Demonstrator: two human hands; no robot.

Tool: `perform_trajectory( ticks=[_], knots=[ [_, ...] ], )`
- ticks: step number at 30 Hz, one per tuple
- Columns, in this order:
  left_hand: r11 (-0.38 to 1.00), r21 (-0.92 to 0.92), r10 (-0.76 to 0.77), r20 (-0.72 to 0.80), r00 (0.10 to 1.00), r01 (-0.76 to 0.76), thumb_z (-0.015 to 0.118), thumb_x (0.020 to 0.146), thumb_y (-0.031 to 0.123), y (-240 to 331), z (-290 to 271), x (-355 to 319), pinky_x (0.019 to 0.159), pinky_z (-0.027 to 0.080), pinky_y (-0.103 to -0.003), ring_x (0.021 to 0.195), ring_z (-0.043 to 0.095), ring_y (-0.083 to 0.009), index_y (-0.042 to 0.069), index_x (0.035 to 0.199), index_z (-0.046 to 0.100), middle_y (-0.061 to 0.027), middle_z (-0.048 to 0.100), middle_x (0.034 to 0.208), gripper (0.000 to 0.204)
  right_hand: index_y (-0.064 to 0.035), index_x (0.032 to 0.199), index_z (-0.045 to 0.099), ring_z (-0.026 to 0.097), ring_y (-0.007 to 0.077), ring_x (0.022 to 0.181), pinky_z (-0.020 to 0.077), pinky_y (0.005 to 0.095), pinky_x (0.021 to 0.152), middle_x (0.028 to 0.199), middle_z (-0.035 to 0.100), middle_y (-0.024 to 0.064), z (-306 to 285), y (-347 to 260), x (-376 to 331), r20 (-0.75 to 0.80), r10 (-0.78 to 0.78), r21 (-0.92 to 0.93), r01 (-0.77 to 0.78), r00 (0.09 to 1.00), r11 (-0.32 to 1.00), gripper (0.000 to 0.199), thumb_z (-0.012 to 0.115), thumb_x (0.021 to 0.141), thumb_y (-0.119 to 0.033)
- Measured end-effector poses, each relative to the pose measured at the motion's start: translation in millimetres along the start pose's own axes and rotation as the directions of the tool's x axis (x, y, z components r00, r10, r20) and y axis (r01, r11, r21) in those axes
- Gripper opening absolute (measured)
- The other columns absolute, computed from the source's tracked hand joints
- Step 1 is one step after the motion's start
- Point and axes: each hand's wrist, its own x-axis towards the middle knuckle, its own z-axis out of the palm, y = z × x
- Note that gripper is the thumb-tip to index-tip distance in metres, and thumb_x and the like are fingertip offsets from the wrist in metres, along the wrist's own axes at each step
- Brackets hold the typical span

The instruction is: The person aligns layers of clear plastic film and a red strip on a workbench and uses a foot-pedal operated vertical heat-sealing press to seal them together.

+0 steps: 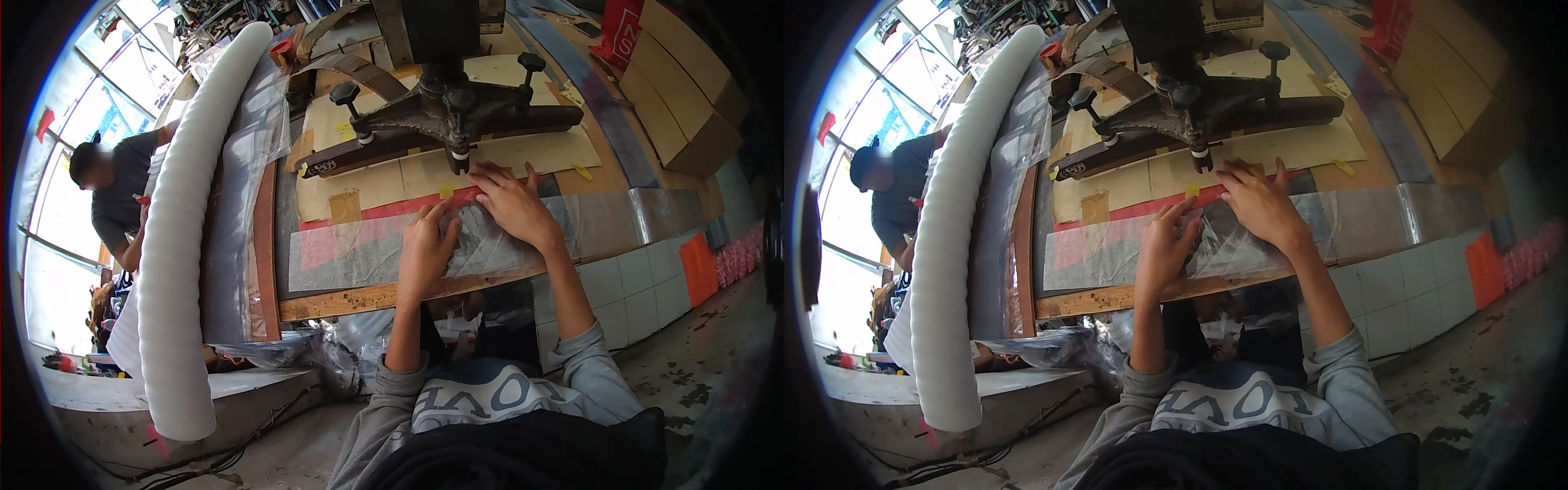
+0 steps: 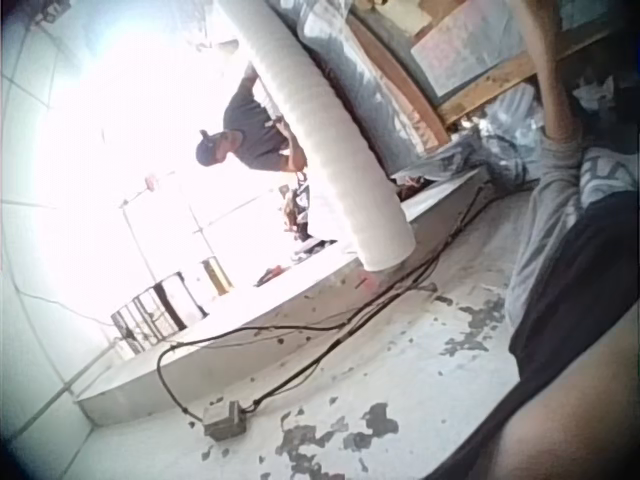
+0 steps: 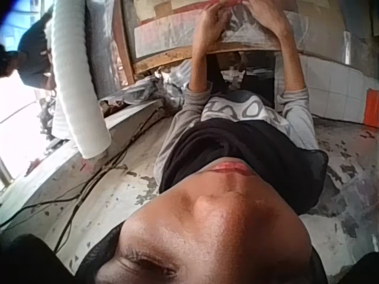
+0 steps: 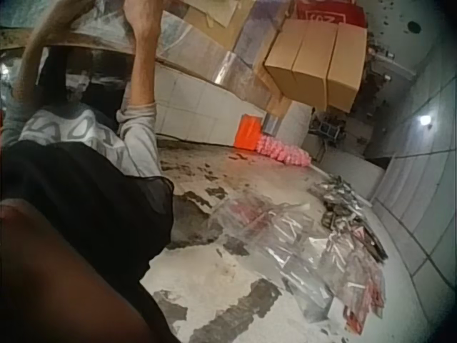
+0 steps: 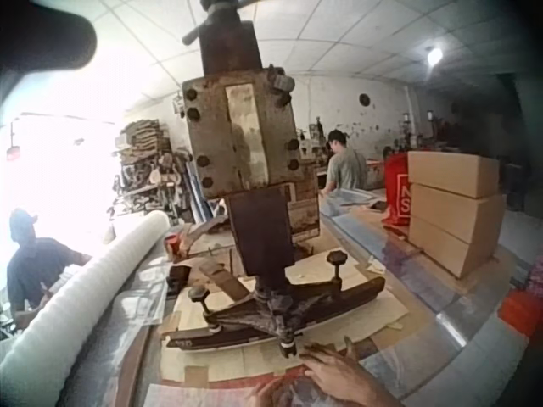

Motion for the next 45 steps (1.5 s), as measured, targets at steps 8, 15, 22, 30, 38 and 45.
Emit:
perform_trajectory(
  ticks=[8,15,22,30,38,45],
  knots=[
    [0.997,0.061,0.046,-0.046,0.998,-0.044,0.062,0.082,0.012,-5.5,3.6,11.9,0.069,0.049,-0.033,0.079,0.061,-0.0240,-0.002,0.113,0.059,-0.0162,0.062,0.094,0.034,-0.0137,0.126,0.049,0.037,0.0185,0.128,0.0206,0.0668,0.100,0.133,0.046,0.0033,5.0,1.6,9.3,-0.026,0.018,-0.028,-0.019,1.000,0.999,0.035,0.050,0.091,-0.021],
    [0.999,0.045,0.018,-0.064,0.998,-0.015,0.062,0.082,0.009,-6.9,5.9,13.2,0.068,0.052,-0.031,0.079,0.064,-0.0229,-0.004,0.112,0.059,-0.0165,0.062,0.093,0.033,-0.0135,0.126,0.048,0.036,0.0193,0.129,0.0205,0.0663,0.101,0.135,0.044,0.0033,3.4,0.3,8.2,-0.035,0.035,-0.027,-0.036,0.999,0.999,0.037,0.051,0.090,-0.019],
    [0.992,0.125,0.010,-0.070,0.997,-0.001,0.063,0.081,0.010,-2.2,4.2,13.7,0.071,0.050,-0.033,0.082,0.064,-0.0261,-0.004,0.112,0.059,-0.0173,0.062,0.092,0.034,-0.0133,0.126,0.048,0.035,0.0195,0.130,0.0203,0.0659,0.102,0.135,0.043,0.0027,6.2,1.4,9.8,-0.033,0.038,0.005,-0.038,0.999,0.999,0.036,0.050,0.091,-0.020],
    [0.996,0.084,0.002,-0.078,0.997,0.005,0.063,0.081,0.011,-4.6,5.7,12.9,0.072,0.049,-0.033,0.081,0.064,-0.0253,-0.004,0.111,0.060,-0.0169,0.062,0.091,0.033,-0.0134,0.125,0.049,0.035,0.0191,0.129,0.0218,0.0655,0.101,0.134,0.044,0.0028,7.6,1.0,7.8,-0.056,0.031,-0.010,-0.032,0.998,0.999,0.035,0.050,0.091,-0.020],
    [0.995,0.076,-0.055,-0.073,0.996,0.060,0.062,0.079,0.007,3.8,4.7,16.8,0.073,0.046,-0.042,0.083,0.060,-0.0376,-0.006,0.109,0.059,-0.0230,0.059,0.093,0.032,-0.0133,0.127,0.048,0.035,0.0189,0.130,0.0218,0.0662,0.101,0.136,0.043,0.0016,9.5,2.0,11.8,-0.063,0.046,-0.007,-0.046,0.997,0.999,0.036,0.050,0.091,-0.020],
    [0.992,0.120,-0.009,-0.123,0.992,0.024,0.060,0.080,0.005,11.0,9.1,18.5,0.070,0.046,-0.043,0.080,0.059,-0.0377,-0.007,0.109,0.058,-0.0229,0.058,0.091,0.031,-0.0135,0.129,0.045,0.035,0.0196,0.130,0.0210,0.0685,0.100,0.137,0.043,0.0017,12.4,6.1,14.4,-0.091,0.053,-0.014,-0.054,0.994,0.998,0.038,0.049,0.091,-0.018]
  ],
)
